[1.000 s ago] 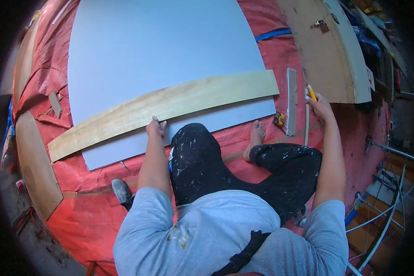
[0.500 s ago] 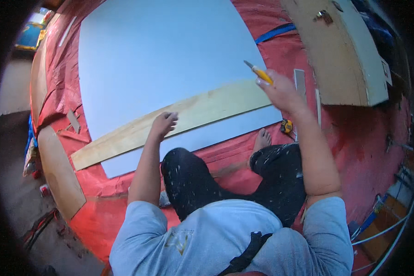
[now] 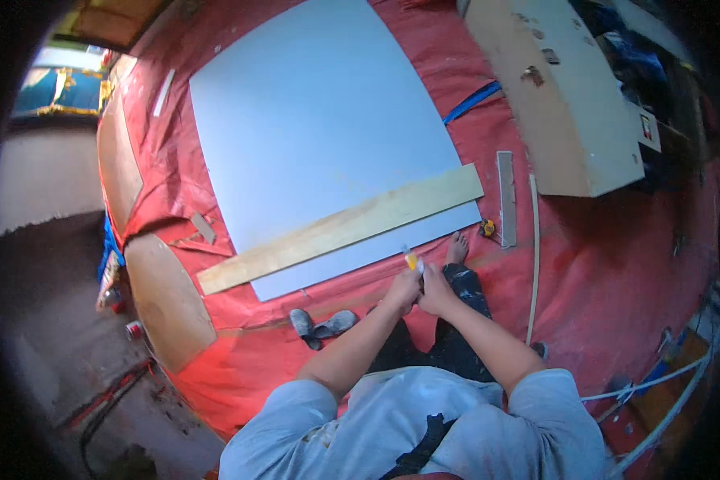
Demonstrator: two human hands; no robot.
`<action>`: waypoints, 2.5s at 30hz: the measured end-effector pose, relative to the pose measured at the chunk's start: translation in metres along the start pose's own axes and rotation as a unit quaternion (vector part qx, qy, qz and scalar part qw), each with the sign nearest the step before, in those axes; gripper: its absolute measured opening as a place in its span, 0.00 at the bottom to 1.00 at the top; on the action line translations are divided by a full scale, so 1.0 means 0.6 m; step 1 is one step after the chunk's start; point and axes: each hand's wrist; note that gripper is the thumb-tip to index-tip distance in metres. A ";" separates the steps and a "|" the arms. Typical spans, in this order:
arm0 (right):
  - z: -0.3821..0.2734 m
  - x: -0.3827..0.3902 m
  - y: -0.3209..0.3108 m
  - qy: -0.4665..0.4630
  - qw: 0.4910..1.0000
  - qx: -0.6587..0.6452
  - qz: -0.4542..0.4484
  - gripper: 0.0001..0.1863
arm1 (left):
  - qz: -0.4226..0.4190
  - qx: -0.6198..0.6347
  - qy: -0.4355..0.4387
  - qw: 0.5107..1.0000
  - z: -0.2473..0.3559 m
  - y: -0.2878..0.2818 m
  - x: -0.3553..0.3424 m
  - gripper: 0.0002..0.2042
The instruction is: The person measures a white board with a tape measure and marks it with a pencil. Then, the person aligns a wooden plank on the board and cuts along its edge using a utility knife.
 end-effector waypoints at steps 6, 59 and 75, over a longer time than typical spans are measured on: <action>-0.091 0.140 -0.081 0.026 0.978 -0.209 -0.002 0.33 | -0.008 -0.008 0.029 1.000 0.100 -0.116 0.169 0.23; -0.673 -0.391 0.852 0.653 0.342 -0.616 0.279 0.56 | -0.652 -0.573 0.244 -0.432 0.166 -0.263 -0.403 0.29; -0.380 -0.609 1.156 0.713 0.444 -0.482 0.247 0.83 | -0.717 -0.450 0.226 -0.482 -0.154 -0.486 -0.707 0.44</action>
Point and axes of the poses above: each hand's wrist, its own x-axis away from the middle knuckle, its own y-axis out of the palm, z = x × y, and after that the axes turned 5 degrees about y, right-handed
